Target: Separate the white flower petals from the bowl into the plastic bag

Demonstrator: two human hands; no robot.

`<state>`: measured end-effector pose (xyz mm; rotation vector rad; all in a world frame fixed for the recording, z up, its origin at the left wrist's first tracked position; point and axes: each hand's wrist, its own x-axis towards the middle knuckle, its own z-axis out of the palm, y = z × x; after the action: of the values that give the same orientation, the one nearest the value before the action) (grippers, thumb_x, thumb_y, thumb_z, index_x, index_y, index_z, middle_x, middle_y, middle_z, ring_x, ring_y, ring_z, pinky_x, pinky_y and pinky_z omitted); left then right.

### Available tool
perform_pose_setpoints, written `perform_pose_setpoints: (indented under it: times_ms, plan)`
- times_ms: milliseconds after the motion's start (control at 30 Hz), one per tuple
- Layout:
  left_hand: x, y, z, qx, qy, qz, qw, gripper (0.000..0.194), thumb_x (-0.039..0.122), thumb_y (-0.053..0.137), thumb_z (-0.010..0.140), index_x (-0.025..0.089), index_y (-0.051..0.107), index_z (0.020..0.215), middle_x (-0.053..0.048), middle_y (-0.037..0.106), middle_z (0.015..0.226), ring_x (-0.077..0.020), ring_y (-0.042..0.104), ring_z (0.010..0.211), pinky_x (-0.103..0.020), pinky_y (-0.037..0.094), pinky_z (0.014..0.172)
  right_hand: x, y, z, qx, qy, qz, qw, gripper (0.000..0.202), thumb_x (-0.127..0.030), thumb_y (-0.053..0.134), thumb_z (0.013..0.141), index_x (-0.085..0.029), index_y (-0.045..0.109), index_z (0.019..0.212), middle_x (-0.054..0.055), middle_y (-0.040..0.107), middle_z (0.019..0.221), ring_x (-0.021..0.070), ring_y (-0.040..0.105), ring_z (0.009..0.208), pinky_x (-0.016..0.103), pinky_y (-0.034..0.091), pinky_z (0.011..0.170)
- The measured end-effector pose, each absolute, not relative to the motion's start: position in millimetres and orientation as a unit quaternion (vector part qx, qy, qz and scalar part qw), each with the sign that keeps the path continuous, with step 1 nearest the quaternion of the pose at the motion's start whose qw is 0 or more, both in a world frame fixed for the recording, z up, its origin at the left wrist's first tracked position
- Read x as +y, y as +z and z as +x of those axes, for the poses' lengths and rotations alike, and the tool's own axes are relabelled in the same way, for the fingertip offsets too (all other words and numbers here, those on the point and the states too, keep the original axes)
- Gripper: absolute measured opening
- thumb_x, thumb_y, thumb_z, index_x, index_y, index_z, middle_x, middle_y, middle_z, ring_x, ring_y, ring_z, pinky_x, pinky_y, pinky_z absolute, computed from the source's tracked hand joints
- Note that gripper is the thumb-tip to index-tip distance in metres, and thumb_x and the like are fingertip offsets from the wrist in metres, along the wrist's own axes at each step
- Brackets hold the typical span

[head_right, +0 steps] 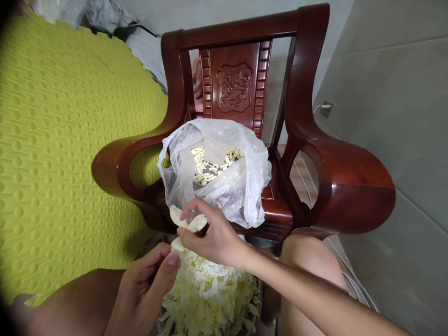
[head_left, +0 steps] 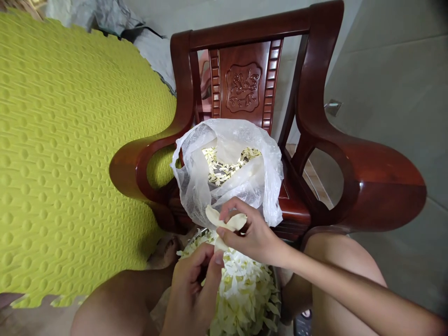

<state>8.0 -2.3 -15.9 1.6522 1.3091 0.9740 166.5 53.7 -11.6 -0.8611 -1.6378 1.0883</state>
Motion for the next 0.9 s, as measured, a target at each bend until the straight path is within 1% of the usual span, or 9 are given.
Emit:
perform_pose_setpoints:
  times_ms: [100,200,300,433,533,633,767,833,900]
  plan:
    - [1,-14,6,0.487,0.370,0.739,0.283,0.034,0.031,0.042,0.097,0.019,0.048,0.066,0.006,0.037,0.052,-0.0087,0.036,0.046,-0.020,0.030,0.044,51,-15,166,-0.698,0.403,-0.327,0.493,0.013,-0.015,0.058,0.081,-0.021,0.047,0.084,-0.003,0.049,0.079,0.0088,0.045,0.063,0.019,0.035,0.052]
    - [9,-14,6,0.426,0.343,0.834,0.069,0.027,0.016,0.046,0.093,0.019,0.049,0.066,0.007,0.041,0.049,-0.0083,0.038,0.039,-0.021,0.030,0.042,53,-20,170,-0.696,0.429,-0.358,0.451,0.015,-0.013,0.054,0.081,-0.022,0.043,0.084,-0.007,0.044,0.073,0.0040,0.032,0.046,0.018,0.023,0.040]
    - [19,-15,7,0.362,0.214,0.897,-0.136,0.024,0.003,0.048,0.085,0.019,0.050,0.067,0.003,0.052,0.054,-0.0143,0.050,0.043,-0.026,0.034,0.043,56,-26,175,-0.673,0.457,-0.433,0.389,0.016,-0.012,0.051,0.081,-0.023,0.039,0.082,-0.010,0.035,0.062,0.0036,0.024,0.041,0.019,0.013,0.038]
    - [31,-16,7,0.330,0.051,0.913,-0.232,0.020,-0.003,0.051,0.076,0.016,0.057,0.075,-0.003,0.060,0.061,-0.0220,0.058,0.050,-0.029,0.039,0.044,57,-34,175,-0.639,0.474,-0.484,0.365,0.015,-0.013,0.047,0.082,-0.023,0.037,0.079,-0.011,0.026,0.057,0.0063,0.023,0.045,0.020,0.015,0.040]
    - [41,-14,10,0.358,-0.008,0.919,-0.166,0.023,-0.005,0.049,0.075,0.014,0.060,0.079,-0.006,0.064,0.067,-0.0229,0.061,0.055,-0.028,0.037,0.046,56,-33,175,-0.657,0.438,-0.494,0.363,0.014,-0.012,0.047,0.083,-0.022,0.038,0.079,-0.009,0.034,0.062,0.0063,0.029,0.049,0.019,0.020,0.044]
    - [51,-13,10,0.412,-0.013,0.911,-0.024,0.019,0.005,0.045,0.087,0.015,0.062,0.083,-0.006,0.067,0.070,-0.0192,0.062,0.057,-0.027,0.035,0.049,56,-26,179,-0.681,0.415,-0.482,0.364,0.009,-0.019,0.050,0.088,-0.022,0.041,0.087,-0.008,0.041,0.069,0.0052,0.032,0.047,0.020,0.022,0.043]
    - [59,-13,-8,0.487,0.064,0.849,0.196,0.030,0.037,0.043,0.097,0.018,0.064,0.088,-0.001,0.066,0.065,-0.0158,0.059,0.056,-0.027,0.039,0.056,58,-10,187,-0.682,0.469,-0.439,0.350,0.018,-0.026,0.059,0.086,-0.023,0.044,0.095,-0.006,0.045,0.077,0.0044,0.034,0.048,0.019,0.024,0.042]
    - [58,-9,-19,0.510,0.148,0.798,0.285,0.034,0.047,0.048,0.092,0.020,0.064,0.105,-0.002,0.069,0.077,-0.0172,0.060,0.062,-0.028,0.043,0.058,59,-4,189,-0.677,0.527,-0.403,0.318,0.024,-0.023,0.064,0.082,-0.023,0.044,0.095,-0.007,0.044,0.072,0.0058,0.037,0.051,0.018,0.027,0.044]
    - [54,-3,-24,0.513,0.262,0.748,0.329,0.044,0.048,0.054,0.088,0.021,0.059,0.122,-0.007,0.071,0.100,-0.0197,0.064,0.080,-0.029,0.049,0.068,60,1,191,-0.680,0.576,-0.361,0.276,0.029,-0.021,0.068,0.079,-0.023,0.045,0.097,-0.008,0.043,0.067,0.0070,0.038,0.054,0.018,0.029,0.045]
